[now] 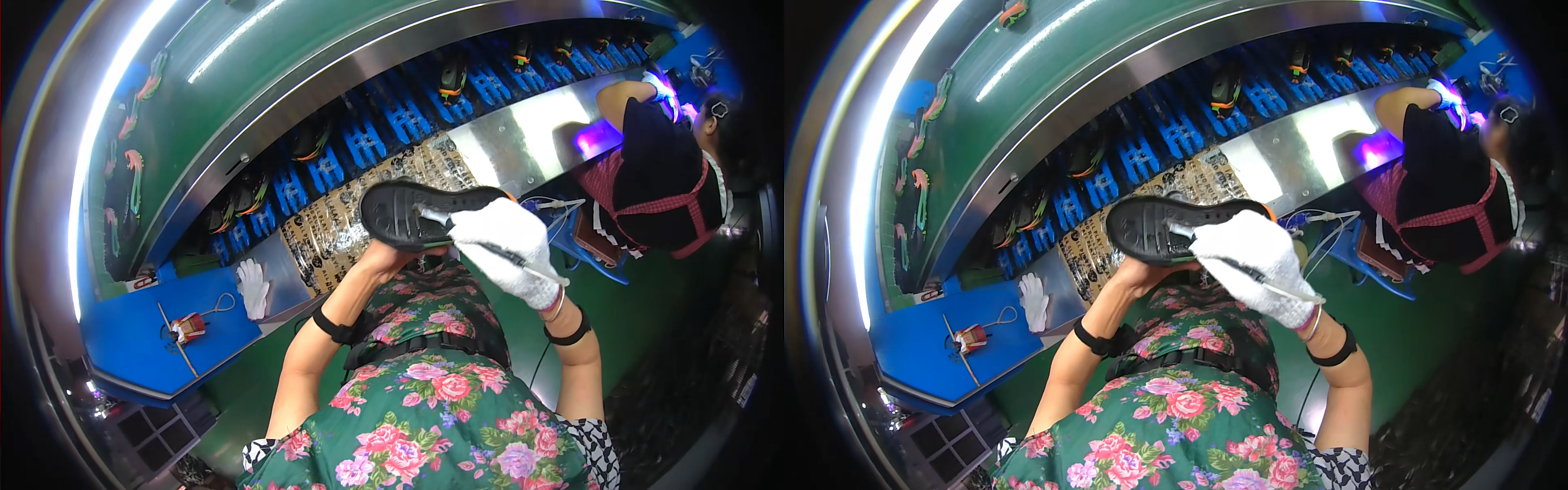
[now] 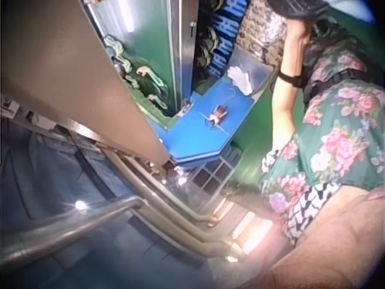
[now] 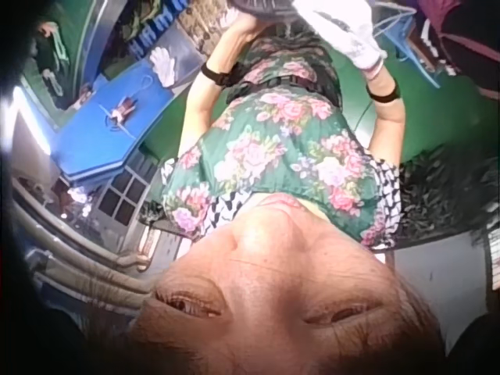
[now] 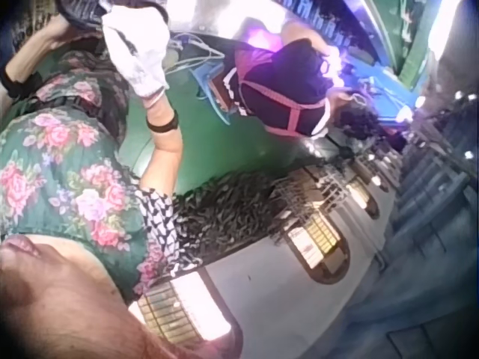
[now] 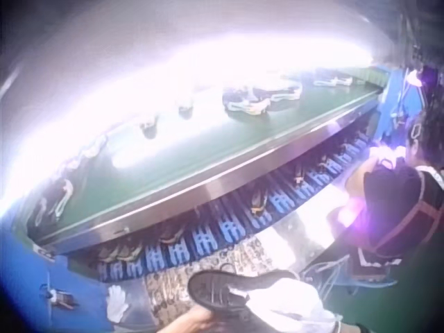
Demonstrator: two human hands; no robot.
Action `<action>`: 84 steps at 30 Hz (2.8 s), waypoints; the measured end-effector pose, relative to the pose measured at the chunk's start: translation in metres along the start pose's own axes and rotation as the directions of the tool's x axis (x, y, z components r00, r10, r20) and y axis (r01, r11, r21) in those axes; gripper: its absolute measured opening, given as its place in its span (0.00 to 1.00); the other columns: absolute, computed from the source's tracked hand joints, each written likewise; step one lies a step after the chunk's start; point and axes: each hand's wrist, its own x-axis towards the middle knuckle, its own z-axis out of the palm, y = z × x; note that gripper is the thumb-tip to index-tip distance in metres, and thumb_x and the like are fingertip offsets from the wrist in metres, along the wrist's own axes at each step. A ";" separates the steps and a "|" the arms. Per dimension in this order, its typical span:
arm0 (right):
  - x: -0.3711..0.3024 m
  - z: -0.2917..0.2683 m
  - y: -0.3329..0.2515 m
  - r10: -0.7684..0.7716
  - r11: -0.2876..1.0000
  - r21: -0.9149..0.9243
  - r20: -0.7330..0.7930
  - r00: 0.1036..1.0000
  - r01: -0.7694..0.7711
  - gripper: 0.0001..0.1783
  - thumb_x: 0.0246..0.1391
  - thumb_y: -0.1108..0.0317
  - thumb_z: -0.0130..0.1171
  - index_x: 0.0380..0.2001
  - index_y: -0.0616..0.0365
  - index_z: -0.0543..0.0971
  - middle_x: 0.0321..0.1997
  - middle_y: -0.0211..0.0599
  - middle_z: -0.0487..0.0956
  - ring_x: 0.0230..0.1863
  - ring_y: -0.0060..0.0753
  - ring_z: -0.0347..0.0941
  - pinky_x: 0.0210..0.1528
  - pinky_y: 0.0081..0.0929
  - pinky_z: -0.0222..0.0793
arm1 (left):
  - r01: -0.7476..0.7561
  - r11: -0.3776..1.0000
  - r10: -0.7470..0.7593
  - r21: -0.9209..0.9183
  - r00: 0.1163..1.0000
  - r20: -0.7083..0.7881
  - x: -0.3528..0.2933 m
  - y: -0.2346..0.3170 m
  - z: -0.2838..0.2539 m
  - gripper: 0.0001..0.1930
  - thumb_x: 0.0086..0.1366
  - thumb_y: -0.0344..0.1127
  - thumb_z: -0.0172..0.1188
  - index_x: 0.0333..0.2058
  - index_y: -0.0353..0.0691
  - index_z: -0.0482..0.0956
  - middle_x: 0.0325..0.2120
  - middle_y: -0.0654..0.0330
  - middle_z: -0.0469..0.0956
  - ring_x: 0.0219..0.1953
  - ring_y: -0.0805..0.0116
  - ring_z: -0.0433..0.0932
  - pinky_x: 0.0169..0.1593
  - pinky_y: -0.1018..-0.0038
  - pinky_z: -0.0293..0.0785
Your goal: Applying glue to the edges and bottom of shoe soles using a brush.
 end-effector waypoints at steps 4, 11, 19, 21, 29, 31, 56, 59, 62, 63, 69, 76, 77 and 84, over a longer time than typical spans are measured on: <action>-0.004 0.005 -0.013 -0.009 1.000 -0.027 -0.037 0.999 0.009 0.15 0.46 0.79 0.71 0.41 0.59 0.87 0.42 0.43 0.87 0.37 0.41 0.81 0.40 0.34 0.76 | 0.032 0.648 0.106 -0.761 0.986 0.131 -0.002 -0.002 -0.010 0.34 0.74 0.58 0.48 0.65 0.36 0.67 0.63 0.45 0.71 0.59 0.39 0.76 0.58 0.38 0.77; 0.003 0.001 -0.032 0.027 0.995 -0.094 -0.172 0.985 -0.044 0.13 0.43 0.80 0.74 0.36 0.59 0.87 0.36 0.39 0.86 0.34 0.38 0.82 0.38 0.32 0.78 | 0.014 0.760 0.137 -0.650 0.974 0.182 -0.003 -0.005 0.005 0.46 0.58 0.56 0.66 0.69 0.36 0.63 0.69 0.43 0.63 0.65 0.42 0.70 0.70 0.50 0.65; 0.017 -0.003 -0.034 -0.037 0.991 -0.135 -0.086 0.996 0.025 0.21 0.48 0.78 0.69 0.48 0.60 0.85 0.47 0.42 0.86 0.47 0.44 0.82 0.50 0.39 0.77 | 0.113 0.589 0.174 -0.800 0.949 0.262 0.001 -0.001 0.044 0.47 0.65 0.71 0.55 0.70 0.41 0.62 0.67 0.46 0.67 0.65 0.45 0.70 0.69 0.43 0.64; 0.020 0.001 -0.033 -0.042 0.985 -0.171 -0.112 0.993 0.022 0.21 0.50 0.77 0.66 0.51 0.60 0.85 0.51 0.42 0.85 0.50 0.44 0.82 0.51 0.40 0.75 | 0.165 0.563 0.167 -0.809 0.937 0.308 -0.001 -0.005 0.042 0.45 0.66 0.70 0.55 0.70 0.42 0.62 0.67 0.46 0.68 0.67 0.46 0.69 0.71 0.45 0.62; 0.021 0.023 -0.040 -0.042 0.999 0.002 -0.183 0.982 0.043 0.18 0.49 0.77 0.69 0.46 0.60 0.87 0.47 0.42 0.86 0.46 0.40 0.83 0.54 0.38 0.76 | 0.121 0.694 0.144 -0.710 0.943 0.301 0.009 -0.010 0.037 0.50 0.67 0.72 0.51 0.73 0.40 0.52 0.71 0.50 0.61 0.70 0.48 0.65 0.72 0.47 0.61; 0.018 0.022 -0.038 0.015 0.999 -0.031 -0.246 0.969 -0.023 0.17 0.49 0.77 0.69 0.45 0.59 0.87 0.46 0.42 0.86 0.45 0.40 0.83 0.54 0.36 0.77 | -0.020 0.797 0.185 -0.604 0.960 0.212 0.009 -0.006 0.039 0.49 0.67 0.72 0.50 0.74 0.41 0.51 0.71 0.51 0.61 0.70 0.48 0.65 0.72 0.46 0.61; -0.001 0.035 -0.024 -0.066 0.997 0.042 -0.093 0.994 0.070 0.17 0.50 0.76 0.69 0.46 0.59 0.85 0.47 0.41 0.85 0.46 0.44 0.82 0.49 0.37 0.78 | -0.028 0.671 0.388 -0.741 0.865 0.318 0.035 0.032 0.044 0.51 0.60 0.81 0.49 0.69 0.48 0.60 0.59 0.36 0.72 0.51 0.31 0.78 0.52 0.41 0.80; -0.003 0.036 -0.023 -0.012 0.985 0.168 -0.209 0.978 0.048 0.19 0.45 0.78 0.72 0.44 0.56 0.87 0.45 0.41 0.86 0.43 0.43 0.83 0.43 0.36 0.79 | -0.044 0.669 0.420 -0.742 0.846 0.328 0.041 0.035 0.041 0.50 0.60 0.80 0.50 0.69 0.48 0.60 0.59 0.34 0.72 0.51 0.30 0.78 0.52 0.41 0.80; -0.006 0.034 -0.021 -0.083 0.996 0.000 -0.107 0.991 0.084 0.20 0.46 0.78 0.72 0.46 0.54 0.87 0.46 0.41 0.86 0.42 0.42 0.83 0.42 0.35 0.78 | -0.055 0.658 0.416 -0.751 0.858 0.302 0.041 0.037 0.040 0.50 0.61 0.79 0.51 0.69 0.46 0.60 0.58 0.33 0.72 0.51 0.29 0.78 0.53 0.40 0.79; -0.008 0.032 -0.021 -0.120 0.992 -0.041 -0.037 0.992 0.119 0.20 0.47 0.78 0.72 0.46 0.54 0.87 0.47 0.40 0.86 0.42 0.41 0.83 0.42 0.34 0.78 | -0.055 0.661 0.411 -0.748 0.861 0.300 0.040 0.037 0.040 0.50 0.61 0.79 0.51 0.69 0.45 0.60 0.58 0.33 0.72 0.51 0.29 0.78 0.53 0.39 0.79; -0.011 0.028 -0.023 0.046 0.989 0.143 -0.139 0.989 -0.026 0.15 0.47 0.73 0.73 0.41 0.53 0.87 0.43 0.38 0.87 0.40 0.40 0.83 0.40 0.33 0.78 | -0.147 0.533 0.512 -0.833 0.840 0.179 0.038 0.043 0.046 0.50 0.65 0.77 0.47 0.68 0.37 0.61 0.57 0.33 0.73 0.56 0.34 0.76 0.56 0.38 0.76; -0.012 0.025 -0.021 0.003 0.964 0.266 -0.039 0.999 0.007 0.16 0.45 0.76 0.74 0.41 0.54 0.88 0.41 0.38 0.87 0.39 0.38 0.83 0.40 0.33 0.79 | -0.145 0.626 0.429 -0.766 0.885 0.183 0.032 0.052 0.044 0.51 0.63 0.78 0.49 0.68 0.36 0.62 0.58 0.46 0.74 0.56 0.38 0.75 0.51 0.40 0.78; -0.012 0.024 -0.020 0.041 0.944 0.329 -0.065 0.997 -0.017 0.16 0.45 0.76 0.74 0.40 0.54 0.88 0.40 0.38 0.87 0.38 0.38 0.83 0.40 0.33 0.79 | -0.145 0.625 0.426 -0.767 0.887 0.180 0.032 0.052 0.044 0.51 0.63 0.78 0.49 0.68 0.36 0.62 0.58 0.46 0.74 0.56 0.38 0.75 0.51 0.40 0.78; -0.014 0.024 -0.023 -0.005 0.950 0.312 0.066 0.998 -0.016 0.17 0.46 0.75 0.74 0.42 0.53 0.88 0.45 0.37 0.87 0.39 0.37 0.83 0.40 0.32 0.78 | -0.002 0.733 0.345 -0.681 0.863 0.369 0.031 0.054 0.032 0.55 0.60 0.75 0.56 0.72 0.36 0.54 0.67 0.42 0.61 0.54 0.34 0.77 0.52 0.46 0.82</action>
